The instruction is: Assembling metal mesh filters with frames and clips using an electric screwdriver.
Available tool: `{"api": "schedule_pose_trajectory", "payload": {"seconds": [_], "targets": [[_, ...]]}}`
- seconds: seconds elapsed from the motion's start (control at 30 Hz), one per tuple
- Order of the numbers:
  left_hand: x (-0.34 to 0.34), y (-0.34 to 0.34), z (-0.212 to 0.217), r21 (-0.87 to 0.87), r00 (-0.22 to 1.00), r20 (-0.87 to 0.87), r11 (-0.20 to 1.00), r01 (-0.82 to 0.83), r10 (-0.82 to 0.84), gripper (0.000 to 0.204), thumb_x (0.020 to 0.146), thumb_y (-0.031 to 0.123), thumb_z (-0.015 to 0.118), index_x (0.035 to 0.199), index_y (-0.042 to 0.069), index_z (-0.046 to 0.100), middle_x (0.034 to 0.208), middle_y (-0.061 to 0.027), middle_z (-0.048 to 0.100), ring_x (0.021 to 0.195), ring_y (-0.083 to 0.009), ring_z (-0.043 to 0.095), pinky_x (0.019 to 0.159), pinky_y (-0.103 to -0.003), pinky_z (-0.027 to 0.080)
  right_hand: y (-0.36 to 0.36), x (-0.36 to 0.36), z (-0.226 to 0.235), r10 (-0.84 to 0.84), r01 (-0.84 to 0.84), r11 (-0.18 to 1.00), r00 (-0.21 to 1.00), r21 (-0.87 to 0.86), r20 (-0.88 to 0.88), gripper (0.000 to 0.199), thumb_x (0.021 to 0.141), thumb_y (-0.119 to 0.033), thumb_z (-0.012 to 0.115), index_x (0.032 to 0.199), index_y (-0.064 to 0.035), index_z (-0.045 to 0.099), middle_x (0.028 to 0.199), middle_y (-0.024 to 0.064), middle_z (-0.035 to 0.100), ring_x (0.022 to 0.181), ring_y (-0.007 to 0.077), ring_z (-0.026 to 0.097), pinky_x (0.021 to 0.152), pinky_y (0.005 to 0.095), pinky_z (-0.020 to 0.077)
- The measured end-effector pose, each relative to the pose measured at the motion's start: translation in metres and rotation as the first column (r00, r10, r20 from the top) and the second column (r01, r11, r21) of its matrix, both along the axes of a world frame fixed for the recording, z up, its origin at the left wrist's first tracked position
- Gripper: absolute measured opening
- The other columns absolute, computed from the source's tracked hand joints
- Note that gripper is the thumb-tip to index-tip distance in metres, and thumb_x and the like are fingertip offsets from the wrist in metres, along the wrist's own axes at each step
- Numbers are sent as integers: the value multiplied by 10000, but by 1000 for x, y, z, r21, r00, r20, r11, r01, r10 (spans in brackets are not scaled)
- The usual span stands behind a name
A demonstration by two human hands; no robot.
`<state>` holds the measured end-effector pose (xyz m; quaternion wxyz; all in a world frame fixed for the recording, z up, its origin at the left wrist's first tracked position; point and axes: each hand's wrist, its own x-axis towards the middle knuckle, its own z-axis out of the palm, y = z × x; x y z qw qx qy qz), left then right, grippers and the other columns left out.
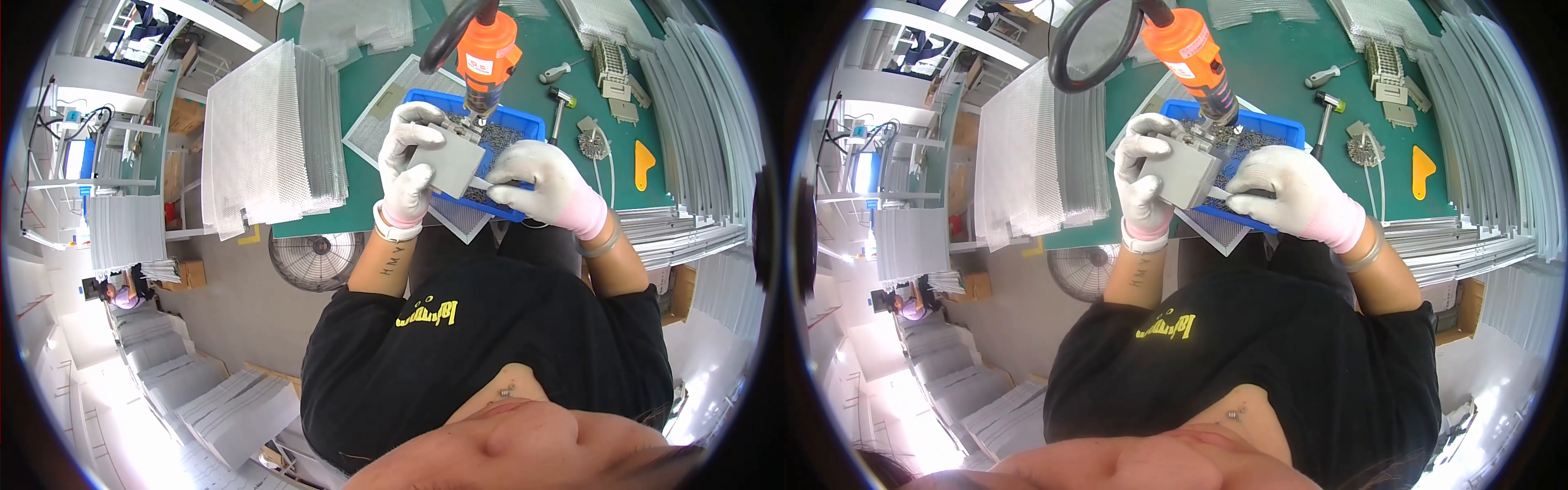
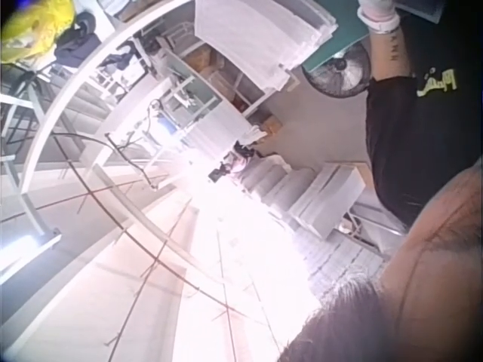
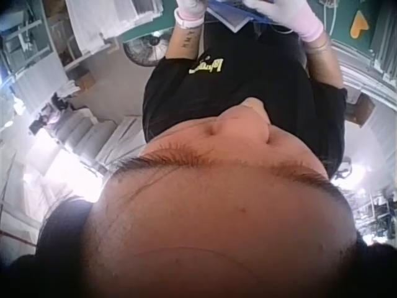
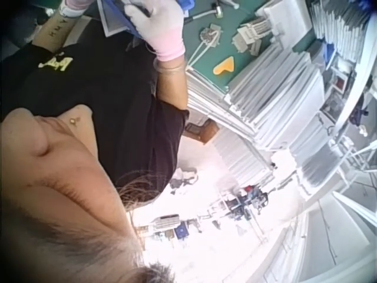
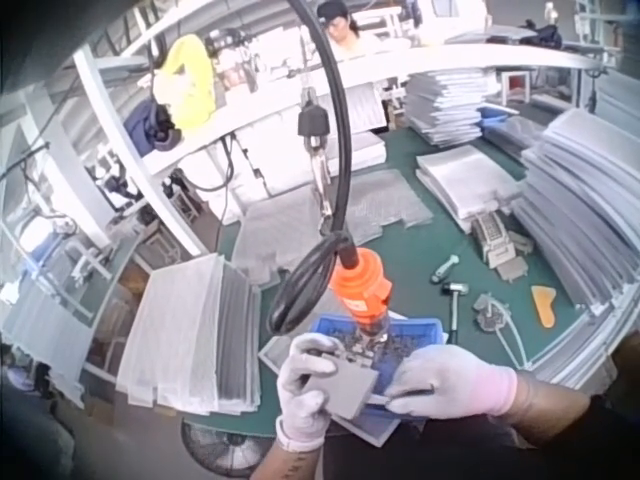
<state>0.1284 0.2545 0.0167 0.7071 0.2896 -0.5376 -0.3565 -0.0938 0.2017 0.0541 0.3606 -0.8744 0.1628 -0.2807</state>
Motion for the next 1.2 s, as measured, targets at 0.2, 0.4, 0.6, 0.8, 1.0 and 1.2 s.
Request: {"api": "schedule_pose_trajectory", "payload": {"seconds": [0.2, 0.4, 0.6, 0.8, 1.0, 1.2], "targets": [[6, 0, 0, -13, 1000, -13, 1000, 13, -13, 453, 809, 447, 735, 1010, 51, 642, 1198, -157, 521, 1066, -234, 537, 953, -381, 436, 0, -12, -10, -316, 280, 887, 948, 368, 40, 111, 823, -81, 715, 885, 10, 725, 865, 108, 694, 835, 187, 669, 784, 318, 517], [8, 1, 1, -8, 1000, -10, 1000, -15, 15, 450, 800, 438, 739, 1005, 49, 643, 1199, -156, 519, 1057, -233, 538, 941, -372, 441, -33, -5, -26, -361, 396, 882, 916, -257, 174, 345, 764, -36, 717, 1107, -21, 681, 862, 133, 681, 831, 295, 664, 759, 359, 526], [4, -1, 1, 26, 992, -76, 994, 103, -101, 424, 773, 399, 728, 990, 45, 640, 1200, -150, 521, 1057, -234, 540, 949, -377, 436, -32, 8, -37, 145, 2, 741, 976, -671, 164, 421, 718, -142, 766, 1097, -115, 585, 672, 54, 510, 568, 291, 538, 514, 400, 416], [1, -2, -2, 39, 995, -68, 996, 77, -74, 414, 757, 375, 715, 994, 44, 634, 1203, -147, 522, 1059, -232, 542, 949, -380, 435, -29, 15, -31, 294, -87, 708, 939, -701, 179, 347, 714, -153, 728, 1040, -108, 619, 668, 21, 483, 557, 221, 517, 484, 368, 386], [-1, 2, 1, 85, 993, -79, 992, 98, -91, 402, 773, 372, 709, 995, 46, 633, 1219, -148, 520, 1066, -232, 540, 958, -375, 431, -22, 8, 13, 323, -117, 610, 940, -784, 111, 277, 662, -159, 677, 918, -58, 651, 645, 19, 481, 521, 186, 509, 466, 334, 413], [-23, 0, -6, 49, 973, -142, 980, 191, -182, 430, 808, 405, 726, 1015, 38, 639, 1229, -141, 509, 1113, -230, 537, 1000, -390, 423, -28, 14, 57, 394, -96, 436, 914, -895, 94, 251, 630, -198, 670, 844, -67, 666, 892, 44, 651, 818, 190, 641, 701, 330, 559]]}}
